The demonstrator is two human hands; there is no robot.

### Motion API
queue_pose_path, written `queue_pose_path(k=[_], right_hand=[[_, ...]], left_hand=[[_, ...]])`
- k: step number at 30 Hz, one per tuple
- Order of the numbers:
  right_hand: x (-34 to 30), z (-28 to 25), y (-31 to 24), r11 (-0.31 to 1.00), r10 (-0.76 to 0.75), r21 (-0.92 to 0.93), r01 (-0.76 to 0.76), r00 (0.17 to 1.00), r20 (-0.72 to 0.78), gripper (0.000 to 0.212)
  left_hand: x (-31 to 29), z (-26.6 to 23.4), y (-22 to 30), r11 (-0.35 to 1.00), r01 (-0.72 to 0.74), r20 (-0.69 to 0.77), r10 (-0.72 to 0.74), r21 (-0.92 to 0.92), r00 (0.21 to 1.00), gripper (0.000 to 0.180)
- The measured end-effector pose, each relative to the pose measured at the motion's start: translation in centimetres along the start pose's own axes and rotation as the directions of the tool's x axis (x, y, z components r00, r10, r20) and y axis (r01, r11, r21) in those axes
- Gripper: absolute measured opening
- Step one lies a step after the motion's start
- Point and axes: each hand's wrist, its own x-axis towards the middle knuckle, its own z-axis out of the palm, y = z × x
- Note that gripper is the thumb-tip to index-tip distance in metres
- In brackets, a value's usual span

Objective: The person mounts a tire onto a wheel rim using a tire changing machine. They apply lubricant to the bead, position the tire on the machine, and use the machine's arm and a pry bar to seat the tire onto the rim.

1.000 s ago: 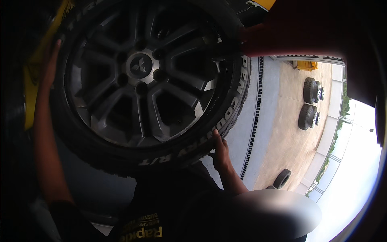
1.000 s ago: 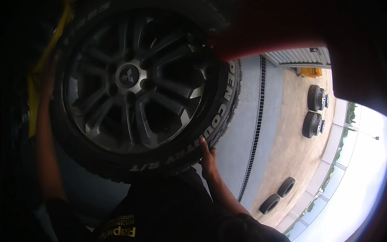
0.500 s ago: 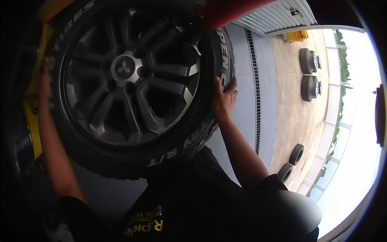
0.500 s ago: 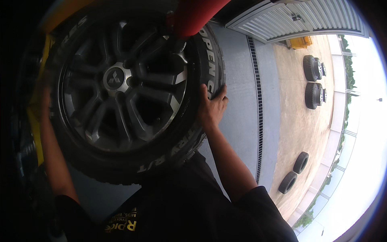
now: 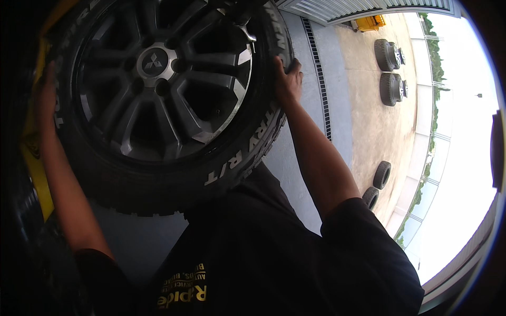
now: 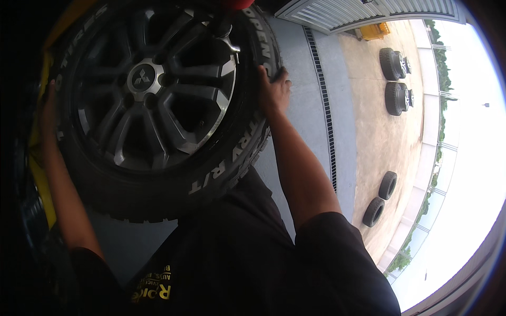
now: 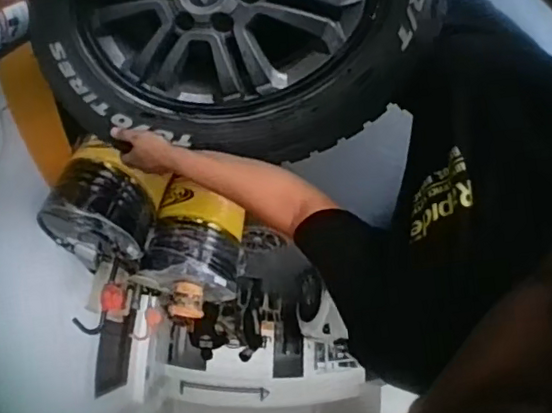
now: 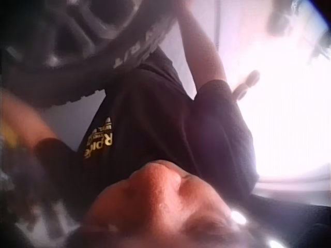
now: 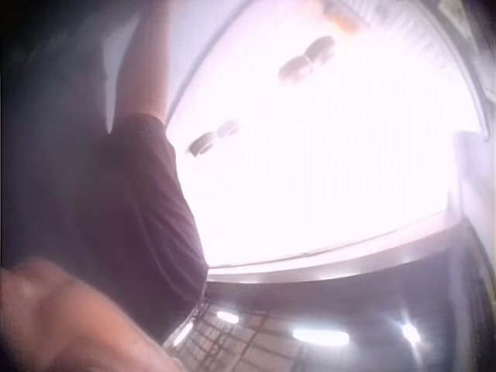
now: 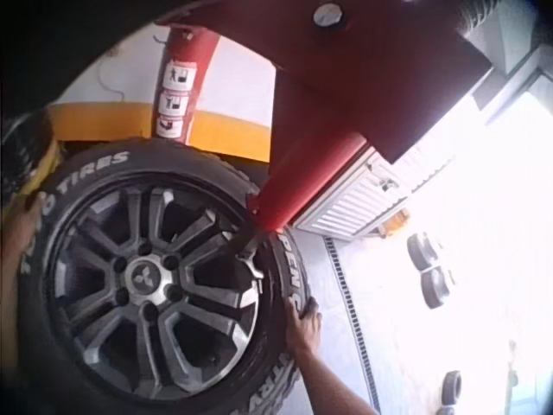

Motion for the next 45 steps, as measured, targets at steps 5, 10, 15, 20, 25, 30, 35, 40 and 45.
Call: queue_pose_path(k=[5,10,15,20,25,30,35,40,45], right_hand=[[-0.6,-0.2,-0.4,0.999,-0.008,-0.038,0.006,0.999,-0.049,0.093],[-0.7,-0.9,0.4,0.998,0.003,-0.071,-0.003,1.000,0.001,0.096],[-0.2,0.2,0.8,0.999,-0.044,-0.017,0.045,0.997,0.069,0.096],[1.2,-1.6,4.4,0.971,-0.238,0.079,0.227,0.954,0.181,0.101],[5.8,-4.1,9.3,0.843,-0.538,0.328,0.427,0.694,0.478,0.093],[15.3,-4.7,9.9,0.804,-0.592,0.436,0.405,0.480,0.647,0.069],[22.2,-7.2,6.7,0.882,-0.470,0.397,0.253,0.427,0.773,0.070],[30.4,-6.3,10.3,0.967,-0.256,0.240,0.089,0.347,0.902,0.070],[40.3,-5.2,9.5,0.983,-0.137,0.094,0.156,0.290,0.947,0.075]], left_hand=[[-1.0,-0.3,3.7,0.979,0.201,0.070,-0.200,-0.020,0.977,0.094],[-0.5,-0.6,3.9,0.964,0.267,0.109,-0.267,0.006,0.958,0.094],[-6.4,-1.1,2.0,0.994,0.059,-0.282,-0.083,-0.093,0.956,0.076],[-25.6,-0.7,9.2,0.971,0.132,-0.411,-0.205,-0.200,0.888,0.078],[-48.0,3.8,19.5,0.773,0.536,-0.444,-0.634,-0.339,0.633,0.085],[-51.8,10.2,33.0,0.657,0.553,-0.312,-0.742,-0.513,0.593,0.092],[-50.1,14.3,38.0,0.535,0.780,-0.363,-0.832,-0.325,0.419,0.094],[-49.1,16.1,39.6,0.397,0.871,-0.441,-0.863,-0.288,0.248,0.092],[-44.6,18.1,44.8,0.112,0.922,-0.462,-0.883,-0.371,-0.079,0.085]])
